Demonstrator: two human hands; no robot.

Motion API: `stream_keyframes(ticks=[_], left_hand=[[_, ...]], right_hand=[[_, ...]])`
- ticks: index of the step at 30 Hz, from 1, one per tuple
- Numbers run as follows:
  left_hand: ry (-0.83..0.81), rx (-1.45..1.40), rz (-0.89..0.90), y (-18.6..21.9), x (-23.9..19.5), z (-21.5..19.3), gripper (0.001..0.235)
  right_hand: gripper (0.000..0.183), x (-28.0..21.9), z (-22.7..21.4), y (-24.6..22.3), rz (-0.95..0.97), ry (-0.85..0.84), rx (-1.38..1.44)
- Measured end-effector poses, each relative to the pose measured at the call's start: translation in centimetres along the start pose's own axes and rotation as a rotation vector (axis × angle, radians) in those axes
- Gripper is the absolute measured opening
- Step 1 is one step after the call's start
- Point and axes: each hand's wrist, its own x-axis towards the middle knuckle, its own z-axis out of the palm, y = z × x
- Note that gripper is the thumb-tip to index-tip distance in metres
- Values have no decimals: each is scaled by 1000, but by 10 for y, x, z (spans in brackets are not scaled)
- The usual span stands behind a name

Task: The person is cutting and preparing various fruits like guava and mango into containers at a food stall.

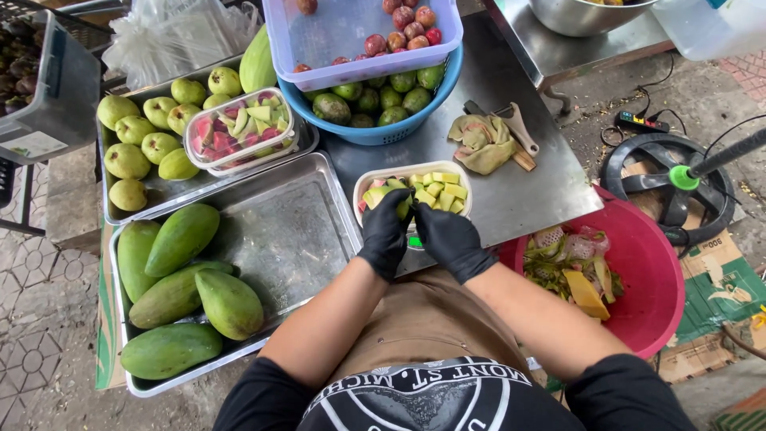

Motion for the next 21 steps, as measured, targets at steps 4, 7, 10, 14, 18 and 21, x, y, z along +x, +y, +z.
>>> stream_keyframes(ticks=[4, 7, 10, 14, 18, 21], left_hand=[[147, 20, -15, -8, 13, 13, 35], [-27, 33, 100, -1, 7, 24, 32], [-37, 11, 191, 28, -19, 35, 43], [3, 19, 219, 34, -14, 7, 41], [-156, -113, 97, 42, -16, -4, 58], [-43, -124, -41, 47, -37, 18, 66]], right_hand=[[23, 23, -2, 25, 87, -117, -95], [28, 33, 7, 61, 131, -207, 88], [34, 34, 5, 64, 182, -272, 270], [45, 26, 2, 61, 186, -198, 318], [41, 4, -42, 2, 109, -68, 389], [32, -20, -36, -10, -103, 72, 279]])
